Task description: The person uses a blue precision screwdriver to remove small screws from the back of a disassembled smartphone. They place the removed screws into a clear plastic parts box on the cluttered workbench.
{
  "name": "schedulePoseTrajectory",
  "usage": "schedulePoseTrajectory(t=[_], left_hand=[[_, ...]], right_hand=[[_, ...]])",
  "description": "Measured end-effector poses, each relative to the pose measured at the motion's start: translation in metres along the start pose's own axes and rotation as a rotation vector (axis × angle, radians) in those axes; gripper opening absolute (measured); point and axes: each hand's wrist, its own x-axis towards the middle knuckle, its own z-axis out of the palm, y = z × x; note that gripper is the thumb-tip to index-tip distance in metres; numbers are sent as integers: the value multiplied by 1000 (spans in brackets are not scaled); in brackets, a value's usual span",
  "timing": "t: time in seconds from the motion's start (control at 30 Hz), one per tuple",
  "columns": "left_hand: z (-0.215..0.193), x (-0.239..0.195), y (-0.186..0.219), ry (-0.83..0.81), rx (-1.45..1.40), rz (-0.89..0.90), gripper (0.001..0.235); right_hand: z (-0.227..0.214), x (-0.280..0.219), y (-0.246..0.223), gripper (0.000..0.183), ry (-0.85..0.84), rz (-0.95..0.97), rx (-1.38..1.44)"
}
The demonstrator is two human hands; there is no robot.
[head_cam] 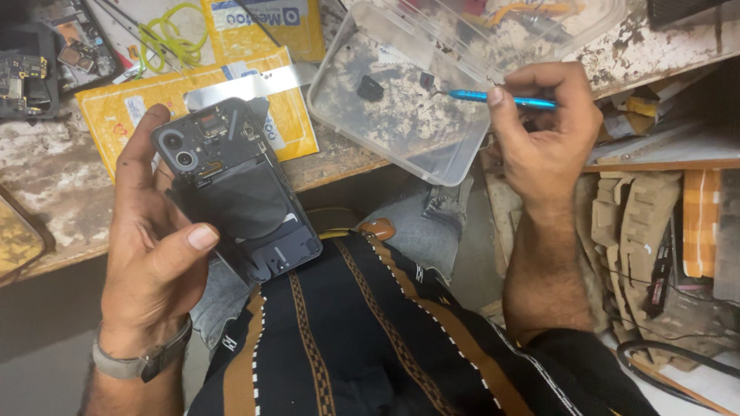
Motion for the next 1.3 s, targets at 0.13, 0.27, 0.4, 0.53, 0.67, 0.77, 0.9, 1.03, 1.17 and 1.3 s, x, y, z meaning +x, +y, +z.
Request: schedulePoseTrajectory(t=[0.13, 0.27, 0.4, 0.53, 0.67, 0.77, 0.9, 1.03, 1.17, 1.3], left_hand=[[-7, -2, -2, -41, -14, -1, 106], [-8, -2, -3, -56, -12, 18, 106], [-9, -2, -3, -54, -16, 2, 106], [-12, -3, -4, -57, -23, 4, 106], [-9, -2, -3, -85, -39, 38, 105], [-10, -2, -2, -67, -38, 18, 105], [-20, -3, -9, -99, -67, 75, 105], [-23, -5, -14, -95, -93, 67, 105], [-20, -6, -12, -91, 9, 128, 110], [-17, -12, -14, -151, -23, 124, 108]], right_hand=[[1, 0, -8, 18, 23, 70, 71], [5, 0, -10, 18, 1, 105, 66], [6, -1, -7, 18, 3, 63, 30], [5, -2, -3, 20, 32, 53, 8], [5, -2, -3, 23, 77, 33, 220], [13, -1, -15, 25, 86, 51, 378], [39, 2, -38, 26, 45, -7, 476], [61, 8, -53, 25, -40, -108, 533], [78, 3, -74, 27, -68, -71, 598], [90, -1, -91, 26, -58, -26, 636]])
